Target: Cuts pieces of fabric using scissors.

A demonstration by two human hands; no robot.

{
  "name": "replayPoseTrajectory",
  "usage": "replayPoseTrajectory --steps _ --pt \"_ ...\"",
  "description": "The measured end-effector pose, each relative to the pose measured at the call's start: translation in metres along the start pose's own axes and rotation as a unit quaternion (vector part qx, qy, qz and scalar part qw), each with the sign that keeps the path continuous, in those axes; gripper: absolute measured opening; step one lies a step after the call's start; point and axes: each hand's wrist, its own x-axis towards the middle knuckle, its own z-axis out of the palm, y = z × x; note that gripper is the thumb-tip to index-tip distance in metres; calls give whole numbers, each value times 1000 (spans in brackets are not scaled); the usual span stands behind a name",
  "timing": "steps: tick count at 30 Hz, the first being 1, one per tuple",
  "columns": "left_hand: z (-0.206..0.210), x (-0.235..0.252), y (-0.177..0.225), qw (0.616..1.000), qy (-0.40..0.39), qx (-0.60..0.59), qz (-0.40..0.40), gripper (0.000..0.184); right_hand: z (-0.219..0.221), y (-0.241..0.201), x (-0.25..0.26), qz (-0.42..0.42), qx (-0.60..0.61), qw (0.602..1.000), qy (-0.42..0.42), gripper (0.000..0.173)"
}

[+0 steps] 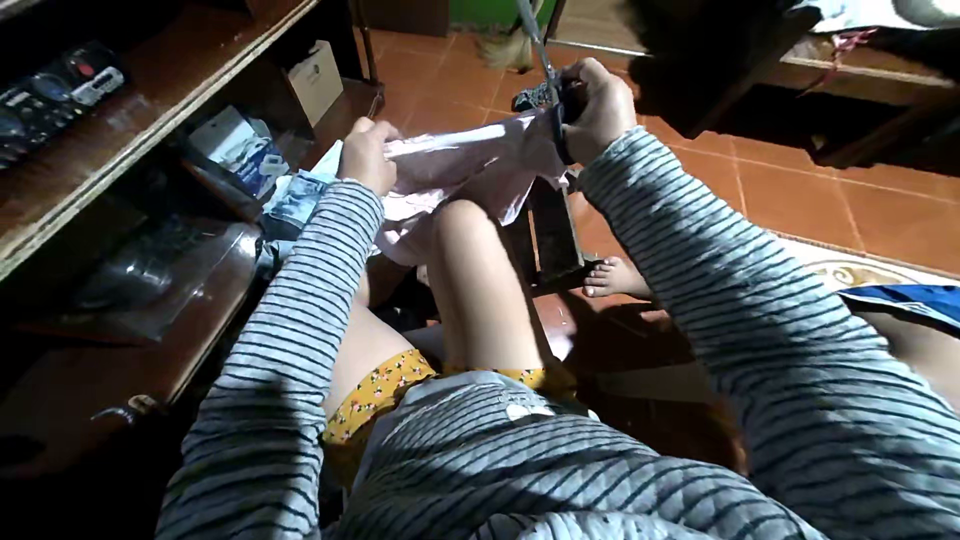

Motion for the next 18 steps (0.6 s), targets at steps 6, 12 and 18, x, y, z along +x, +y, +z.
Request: replayPoseTrajectory --steps 6,12,18 --pt "24 -58 -7 986 23 -86 145 28 8 41 -40 8 29 999 -16 57" --pt "86 -149 -19 963 48 -112 240 19 30 79 -151 83 120 987 -70 55" --pt "99 -147 -8 969 125 -80 197 30 50 52 -226 100 187 977 -28 62"
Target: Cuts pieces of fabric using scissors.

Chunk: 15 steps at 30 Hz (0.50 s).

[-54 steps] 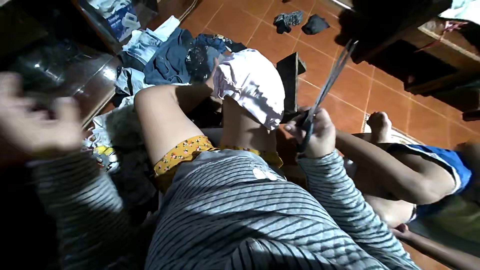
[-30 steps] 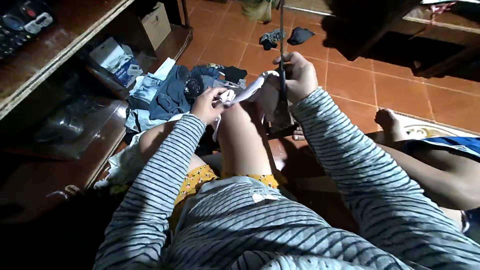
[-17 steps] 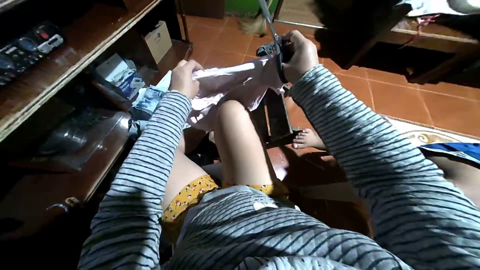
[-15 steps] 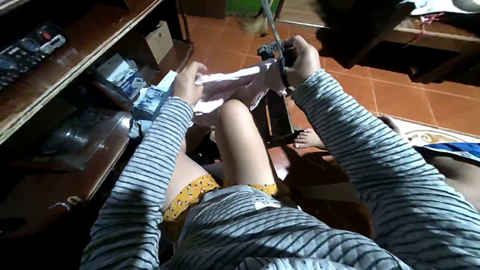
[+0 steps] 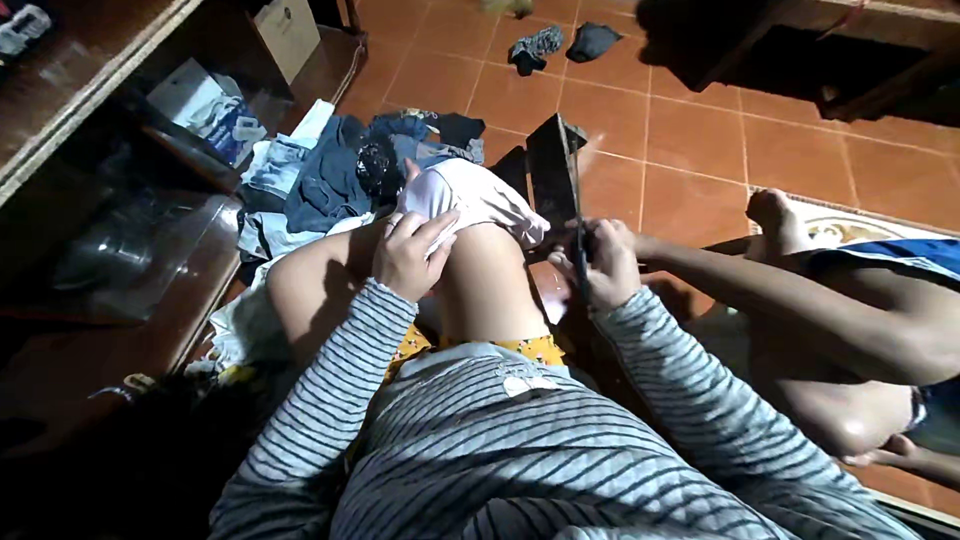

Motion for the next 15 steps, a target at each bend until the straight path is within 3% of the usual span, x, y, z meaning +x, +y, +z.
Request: replayPoseTrajectory --steps 3,5,7,10,15 --pt "5 12 2 998 42 22 41 22 -7 -23 -26 28 155 976 -151 59" --pt "9 16 4 997 37 24 66 21 -15 -34 -38 104 249 922 -277 65" --pt "13 17 4 996 37 21 77 20 -18 -38 -46 171 308 867 -352 65" --pt "17 16 5 995 51 -10 85 15 -14 -41 -48 201 361 819 -398 61" --pt "18 17 7 992 53 -54 98 15 0 -52 -30 185 326 859 -349 62"
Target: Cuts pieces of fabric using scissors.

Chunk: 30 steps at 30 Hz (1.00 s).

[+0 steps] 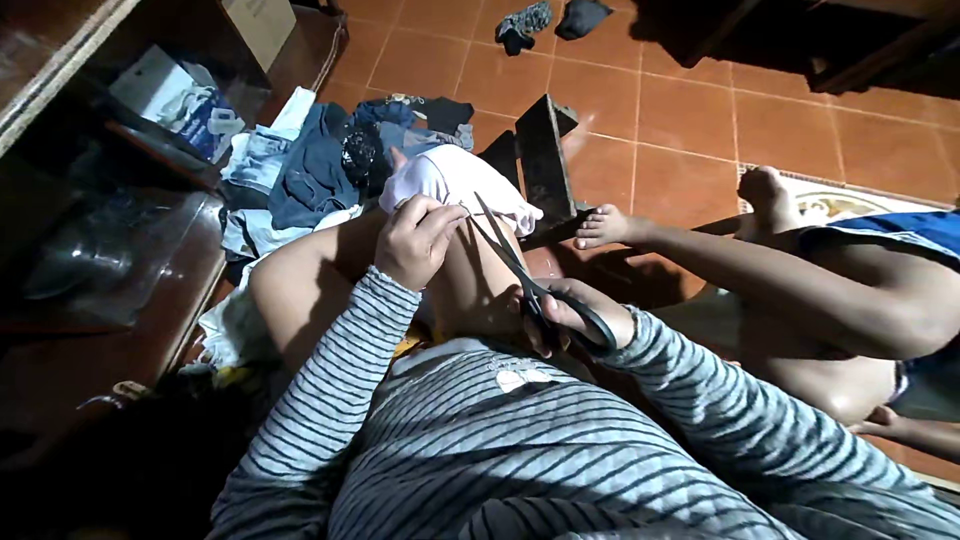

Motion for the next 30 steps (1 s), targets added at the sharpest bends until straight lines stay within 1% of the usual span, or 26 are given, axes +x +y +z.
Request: replayPoseTrajectory --steps 5,10,13,15,17,23,28,30 --pt "-1 -1 -1 1000 22 -16 3 17 -4 -14 18 -6 -28 999 17 62" --pt "2 0 2 999 35 -17 3 18 -3 -19 33 -7 -40 999 15 52" --pt "3 -2 1 999 38 -25 6 19 -3 -18 40 -6 -42 999 17 55" --pt "3 -3 1 999 37 -29 5 20 -4 -18 41 4 -44 999 20 58" --pt "2 -3 1 999 37 -30 1 20 -6 -17 39 9 -45 999 20 57" --pt "5 -7 4 999 36 -17 -4 20 -5 -15 28 16 -51 998 33 47" --pt "8 -7 7 999 42 -19 1 20 -5 -23 36 24 -63 997 31 52" --pt "8 -6 8 999 47 -21 -1 20 -6 -26 41 23 -70 997 34 57"
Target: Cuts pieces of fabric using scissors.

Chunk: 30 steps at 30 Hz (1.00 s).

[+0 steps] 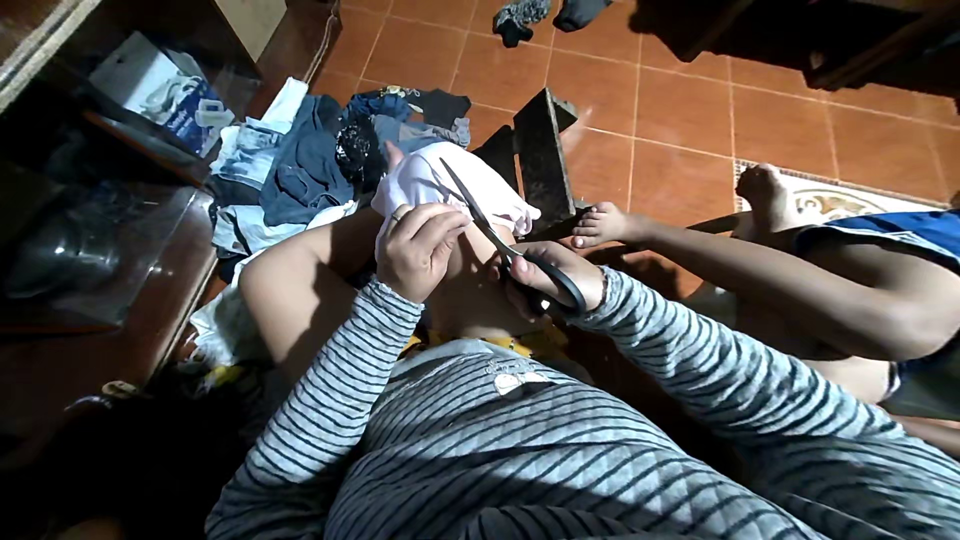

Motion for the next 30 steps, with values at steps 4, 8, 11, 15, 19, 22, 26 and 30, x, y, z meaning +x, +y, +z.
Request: replayPoseTrajectory --steps 4,8,11,15,19,22,26,30 --pt "0 0 1 1000 9 -6 -1 19 -1 -4 7 11 -7 1000 6 53" --pt "-1 -2 0 1000 19 -15 -2 21 1 -4 2 18 -2 1000 12 48" --pt "-2 -1 -1 999 17 -28 -22 18 1 0 -5 27 16 999 10 39" --pt "-1 0 -2 997 -8 4 -70 24 -3 4 -15 29 28 999 -7 47" --pt "-2 0 -6 997 -15 9 -78 14 -9 3 -29 11 -4 1000 -16 59" --pt "-5 4 -5 995 3 6 -98 14 -13 -1 -35 -76 -134 984 92 57" --pt "-4 18 -5 991 17 -1 -132 18 -23 -1 -2 -162 -309 899 265 76" --pt "-7 43 -20 987 -30 1 -157 22 -37 -10 60 -218 -314 878 287 68"
